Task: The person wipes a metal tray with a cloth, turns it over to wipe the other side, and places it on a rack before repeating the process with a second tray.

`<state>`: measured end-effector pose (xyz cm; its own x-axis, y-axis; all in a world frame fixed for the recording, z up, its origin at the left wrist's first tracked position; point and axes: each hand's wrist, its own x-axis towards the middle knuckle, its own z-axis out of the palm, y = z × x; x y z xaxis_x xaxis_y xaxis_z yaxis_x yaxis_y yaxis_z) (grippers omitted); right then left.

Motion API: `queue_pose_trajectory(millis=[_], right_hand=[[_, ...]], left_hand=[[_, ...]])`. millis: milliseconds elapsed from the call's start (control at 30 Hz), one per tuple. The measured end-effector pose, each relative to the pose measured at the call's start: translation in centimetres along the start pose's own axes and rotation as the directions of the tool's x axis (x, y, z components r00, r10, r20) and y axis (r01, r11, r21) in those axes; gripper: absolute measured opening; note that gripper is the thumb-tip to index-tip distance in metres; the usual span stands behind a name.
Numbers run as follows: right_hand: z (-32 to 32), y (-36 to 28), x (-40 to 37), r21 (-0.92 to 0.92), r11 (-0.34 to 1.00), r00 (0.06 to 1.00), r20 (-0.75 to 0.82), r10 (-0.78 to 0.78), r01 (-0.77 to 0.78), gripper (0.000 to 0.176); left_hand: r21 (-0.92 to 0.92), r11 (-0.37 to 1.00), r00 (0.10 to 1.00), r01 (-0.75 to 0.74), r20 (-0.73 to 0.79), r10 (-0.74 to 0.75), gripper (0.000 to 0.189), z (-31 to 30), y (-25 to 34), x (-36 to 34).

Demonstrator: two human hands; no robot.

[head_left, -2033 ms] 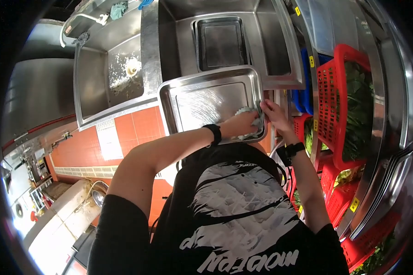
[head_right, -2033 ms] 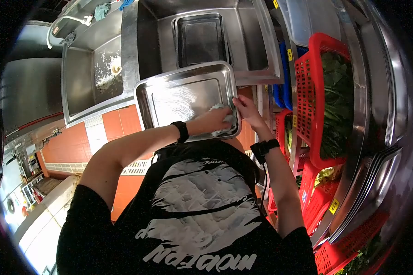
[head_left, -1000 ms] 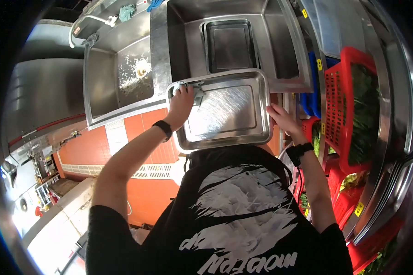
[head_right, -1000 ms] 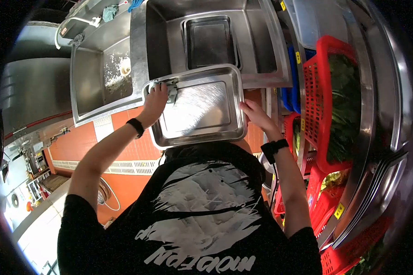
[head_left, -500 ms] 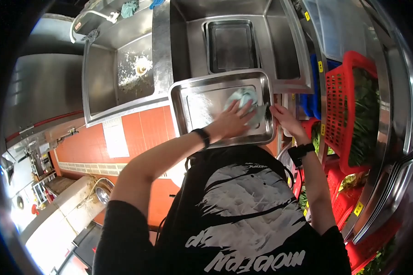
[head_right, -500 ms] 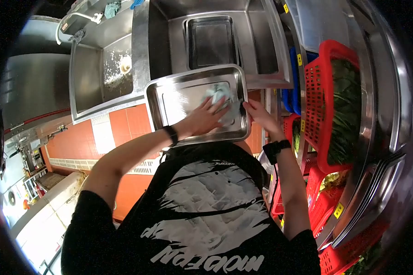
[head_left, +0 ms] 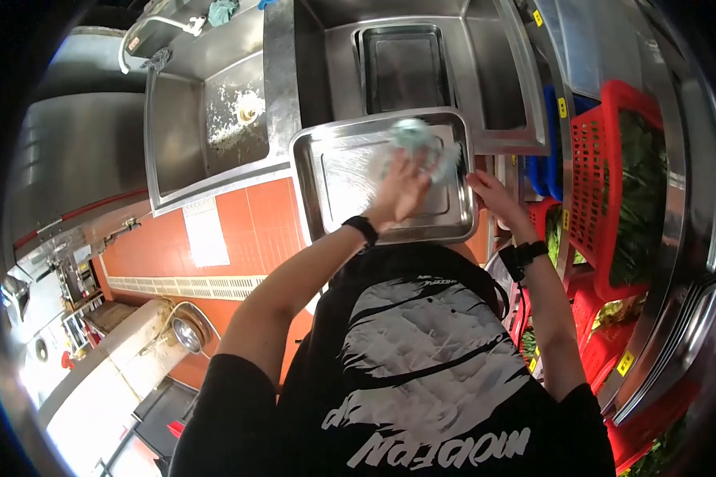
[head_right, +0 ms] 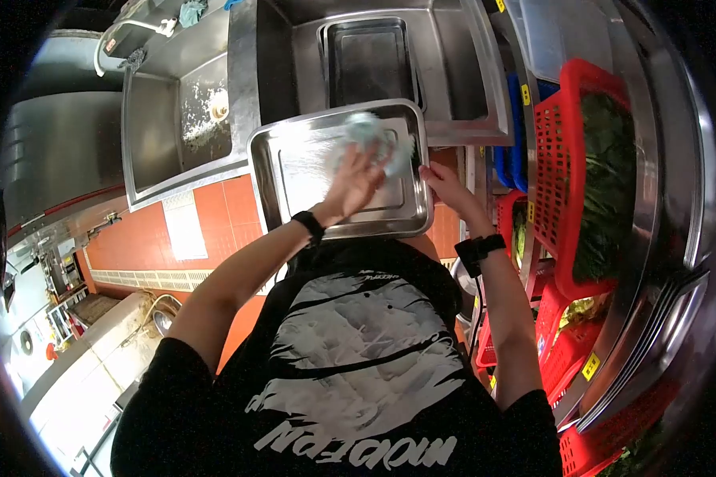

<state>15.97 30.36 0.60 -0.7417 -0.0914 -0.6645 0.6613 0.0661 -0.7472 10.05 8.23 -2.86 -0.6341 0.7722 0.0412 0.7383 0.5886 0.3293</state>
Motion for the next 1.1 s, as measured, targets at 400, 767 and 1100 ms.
queue_pose_trajectory(millis=[400,767,1100], right_hand=[[-0.2,-1.8,-0.7,0.036,0.999,1.000,0.000,-0.012,0.012,0.025],[-1.7,0.6,1.7,-0.088,0.991,0.994,0.048,-0.099,0.103,0.035],[-1.2,-0.4,0.8,0.021,0.999,0.997,0.075,-0.025,0.024,0.038]], left_hand=[[0.357,0.934,0.938,0.017,0.317,-0.138,0.059,-7.3,-8.2,-10.0],[-0.234,0.903,0.841,-0.359,0.339,0.422,0.058,-4.8,1.2,-1.6],[0.342,0.929,0.923,0.144,0.291,-0.251,0.073,-7.9,-6.4,-10.5]])
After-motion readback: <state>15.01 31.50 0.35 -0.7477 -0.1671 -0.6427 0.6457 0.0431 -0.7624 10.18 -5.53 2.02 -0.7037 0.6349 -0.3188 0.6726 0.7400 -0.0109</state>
